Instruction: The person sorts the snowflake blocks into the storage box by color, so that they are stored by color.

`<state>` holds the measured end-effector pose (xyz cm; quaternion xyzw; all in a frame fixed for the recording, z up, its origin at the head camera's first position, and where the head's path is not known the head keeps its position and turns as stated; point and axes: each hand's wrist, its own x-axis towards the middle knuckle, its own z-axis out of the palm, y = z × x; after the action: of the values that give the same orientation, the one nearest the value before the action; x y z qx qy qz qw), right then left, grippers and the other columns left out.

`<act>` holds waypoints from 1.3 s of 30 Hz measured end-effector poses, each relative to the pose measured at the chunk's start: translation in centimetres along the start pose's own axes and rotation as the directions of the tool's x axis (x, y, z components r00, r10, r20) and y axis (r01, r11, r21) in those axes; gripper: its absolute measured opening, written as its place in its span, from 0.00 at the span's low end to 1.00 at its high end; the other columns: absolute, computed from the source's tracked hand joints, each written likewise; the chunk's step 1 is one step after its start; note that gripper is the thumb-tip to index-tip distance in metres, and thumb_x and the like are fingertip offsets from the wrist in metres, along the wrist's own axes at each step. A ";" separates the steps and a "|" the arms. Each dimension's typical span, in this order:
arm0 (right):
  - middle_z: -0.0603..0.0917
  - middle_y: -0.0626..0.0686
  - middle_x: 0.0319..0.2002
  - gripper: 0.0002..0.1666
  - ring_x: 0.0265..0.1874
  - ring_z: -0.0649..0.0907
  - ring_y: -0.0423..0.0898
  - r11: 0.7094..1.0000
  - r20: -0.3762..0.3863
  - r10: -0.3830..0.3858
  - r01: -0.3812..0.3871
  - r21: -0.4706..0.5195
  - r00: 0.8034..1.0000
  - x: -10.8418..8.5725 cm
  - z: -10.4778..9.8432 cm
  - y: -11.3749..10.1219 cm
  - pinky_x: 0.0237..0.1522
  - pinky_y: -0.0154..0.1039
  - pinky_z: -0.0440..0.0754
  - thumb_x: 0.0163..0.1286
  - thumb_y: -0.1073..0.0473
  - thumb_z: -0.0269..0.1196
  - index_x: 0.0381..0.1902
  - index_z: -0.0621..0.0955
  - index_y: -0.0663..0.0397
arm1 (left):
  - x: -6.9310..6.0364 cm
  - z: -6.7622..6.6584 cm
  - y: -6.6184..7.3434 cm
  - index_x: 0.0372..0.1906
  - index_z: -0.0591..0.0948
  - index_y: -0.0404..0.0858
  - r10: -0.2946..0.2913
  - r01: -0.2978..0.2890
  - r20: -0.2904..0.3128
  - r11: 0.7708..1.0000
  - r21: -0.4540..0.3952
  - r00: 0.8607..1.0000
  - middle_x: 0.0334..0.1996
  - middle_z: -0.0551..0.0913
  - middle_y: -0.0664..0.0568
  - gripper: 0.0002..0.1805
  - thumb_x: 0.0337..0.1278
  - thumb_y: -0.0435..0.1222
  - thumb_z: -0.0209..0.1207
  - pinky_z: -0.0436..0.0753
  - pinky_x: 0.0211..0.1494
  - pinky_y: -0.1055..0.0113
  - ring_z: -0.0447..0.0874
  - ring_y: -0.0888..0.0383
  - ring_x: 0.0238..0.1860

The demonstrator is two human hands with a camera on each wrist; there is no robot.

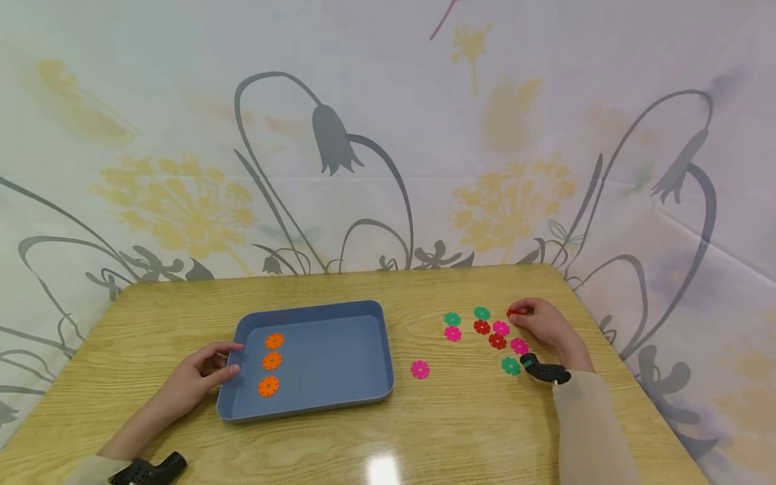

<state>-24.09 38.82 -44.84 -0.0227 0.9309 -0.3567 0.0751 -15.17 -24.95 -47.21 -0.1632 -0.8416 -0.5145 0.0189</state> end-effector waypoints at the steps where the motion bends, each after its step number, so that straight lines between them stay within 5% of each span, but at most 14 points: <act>1: 0.80 0.60 0.45 0.22 0.42 0.76 0.53 1.000 0.000 0.006 -0.006 0.005 1.000 0.0 0.0 -0.1 0.48 0.46 0.71 0.73 0.57 0.62 0.54 0.77 0.71 | 0.0 0.0 0.0 0.58 0.79 0.33 -0.001 0.001 0.000 1.000 0.000 1.000 0.39 0.77 0.49 0.18 0.65 0.31 0.63 0.75 0.34 0.67 0.74 0.59 0.32; 16: 0.74 0.60 0.43 0.26 0.41 0.71 0.55 0.998 0.006 0.059 -0.059 0.025 0.998 0.0 -0.4 -0.3 0.44 0.45 0.69 0.70 0.60 0.65 0.57 0.74 0.75 | 0.0 0.1 0.2 0.59 0.79 0.33 -0.017 0.017 0.007 1.000 0.002 1.000 0.38 0.77 0.48 0.18 0.65 0.32 0.63 0.76 0.34 0.67 0.74 0.59 0.32; 28: 0.77 0.59 0.43 0.21 0.39 0.73 0.53 1.000 -0.001 0.026 -0.026 0.014 1.000 0.0 -0.4 -0.3 0.43 0.43 0.71 0.69 0.62 0.65 0.53 0.75 0.71 | -0.1 -0.1 0.3 0.59 0.79 0.34 -0.050 0.050 0.011 0.999 0.005 0.999 0.38 0.77 0.48 0.19 0.65 0.33 0.63 0.76 0.34 0.67 0.74 0.59 0.32; 39: 0.76 0.58 0.39 0.22 0.37 0.73 0.51 1.000 0.068 0.011 -0.011 -0.002 0.998 0.4 -1.2 -0.5 0.37 0.35 0.74 0.67 0.66 0.66 0.52 0.74 0.77 | 0.0 -0.1 0.2 0.59 0.79 0.34 -0.050 0.050 0.009 0.999 0.011 0.999 0.38 0.77 0.48 0.19 0.65 0.33 0.63 0.76 0.35 0.67 0.74 0.59 0.32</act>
<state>-24.70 39.20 -43.70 -0.0297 0.9283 -0.3543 0.1089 -15.11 -24.93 -46.95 -0.1443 -0.8482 -0.5096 0.0030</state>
